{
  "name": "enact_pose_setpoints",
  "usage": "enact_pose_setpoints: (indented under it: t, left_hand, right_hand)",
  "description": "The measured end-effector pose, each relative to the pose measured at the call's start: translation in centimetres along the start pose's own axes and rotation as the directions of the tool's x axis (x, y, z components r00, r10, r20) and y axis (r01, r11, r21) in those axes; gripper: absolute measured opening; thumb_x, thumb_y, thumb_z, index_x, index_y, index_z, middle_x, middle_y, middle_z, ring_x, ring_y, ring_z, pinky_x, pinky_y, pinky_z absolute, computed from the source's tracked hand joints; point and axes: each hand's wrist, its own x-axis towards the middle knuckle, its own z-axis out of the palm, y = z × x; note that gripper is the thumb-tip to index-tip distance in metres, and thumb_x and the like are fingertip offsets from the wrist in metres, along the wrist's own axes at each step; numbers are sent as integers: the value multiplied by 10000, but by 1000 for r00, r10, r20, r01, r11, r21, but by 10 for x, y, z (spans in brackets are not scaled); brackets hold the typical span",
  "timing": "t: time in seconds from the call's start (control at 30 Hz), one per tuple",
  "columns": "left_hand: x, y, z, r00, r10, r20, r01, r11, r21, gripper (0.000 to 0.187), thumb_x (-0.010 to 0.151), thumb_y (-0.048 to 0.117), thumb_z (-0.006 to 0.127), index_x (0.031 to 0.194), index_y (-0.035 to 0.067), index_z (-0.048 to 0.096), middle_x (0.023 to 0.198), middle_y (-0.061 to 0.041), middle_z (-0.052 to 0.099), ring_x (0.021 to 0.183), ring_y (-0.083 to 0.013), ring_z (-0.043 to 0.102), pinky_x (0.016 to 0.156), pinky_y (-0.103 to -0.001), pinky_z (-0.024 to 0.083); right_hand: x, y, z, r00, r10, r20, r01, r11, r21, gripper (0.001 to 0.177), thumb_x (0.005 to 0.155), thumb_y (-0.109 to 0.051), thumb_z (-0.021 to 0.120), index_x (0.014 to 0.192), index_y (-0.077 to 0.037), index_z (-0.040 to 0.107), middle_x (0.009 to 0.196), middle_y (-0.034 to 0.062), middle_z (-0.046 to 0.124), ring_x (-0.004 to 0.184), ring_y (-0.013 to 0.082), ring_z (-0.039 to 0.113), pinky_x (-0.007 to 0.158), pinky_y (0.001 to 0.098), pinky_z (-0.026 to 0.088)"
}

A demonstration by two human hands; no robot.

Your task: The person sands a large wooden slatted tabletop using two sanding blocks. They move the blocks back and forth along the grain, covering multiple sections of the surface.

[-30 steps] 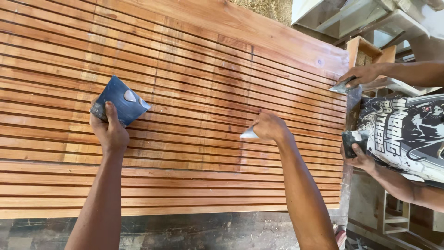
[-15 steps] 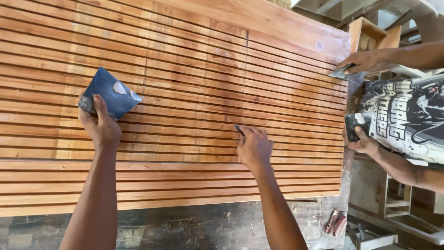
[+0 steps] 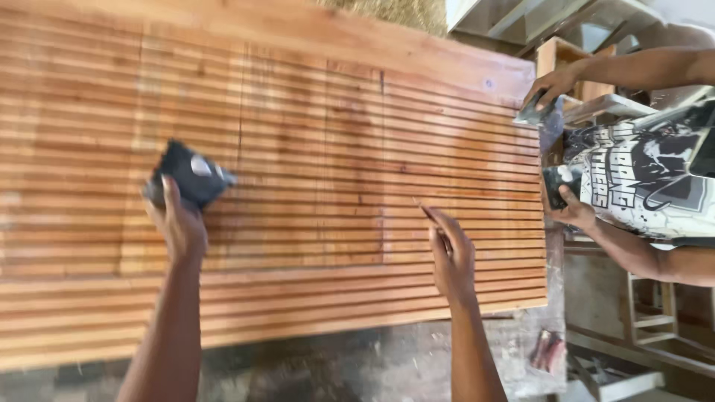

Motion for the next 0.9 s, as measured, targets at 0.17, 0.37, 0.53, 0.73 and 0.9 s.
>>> enact_pose_setpoints:
  t: [0.17,0.37,0.53,0.73,0.9]
  left_hand:
    - [-131,20,41,829,-355,433,433,897,-94,322,1150,281,590,1303,-2,576,1142,-134,624,980,-236,629,827,-396,543]
    - [-237,34,50,737,-471,486,585,804,-108,275,1040,213,594,1194,-14,602,1023,-105,695,896,-179,685,767,-350,593]
    - [-184,55,32,744,-438,505,559,822,-112,160,1012,165,607,1122,52,582,921,-126,677,737,-242,704,594,-390,628]
    - [-132,72,-31,828,-290,480,454,850,-268,96,1190,118,647,1199,31,608,1001,-119,683,747,-173,695,481,-261,546]
    - [-142,72,-84,886,-434,163,452,887,-99,170,1101,178,596,1208,48,621,1031,-56,680,828,-120,694,609,-247,561]
  right_hand:
    - [-85,-66,29,967,-241,-81,254,902,350,392,1082,-114,466,1467,-65,518,1466,127,596,1328,248,609,1139,392,523]
    - [-134,-92,58,908,-419,10,418,904,-92,374,1067,-57,493,1428,-106,578,1416,190,609,1369,341,578,1136,455,502]
    - [-81,-56,33,883,-177,435,291,933,-211,341,1023,-53,533,1308,-146,695,1333,63,724,1246,266,652,1092,479,515]
    - [43,10,20,932,107,345,160,734,-660,320,911,-87,595,1150,-209,770,1083,106,761,1007,347,704,878,463,565]
    - [83,24,33,817,386,428,119,613,-781,336,923,-115,586,1150,-288,764,1053,121,749,988,343,700,866,476,559]
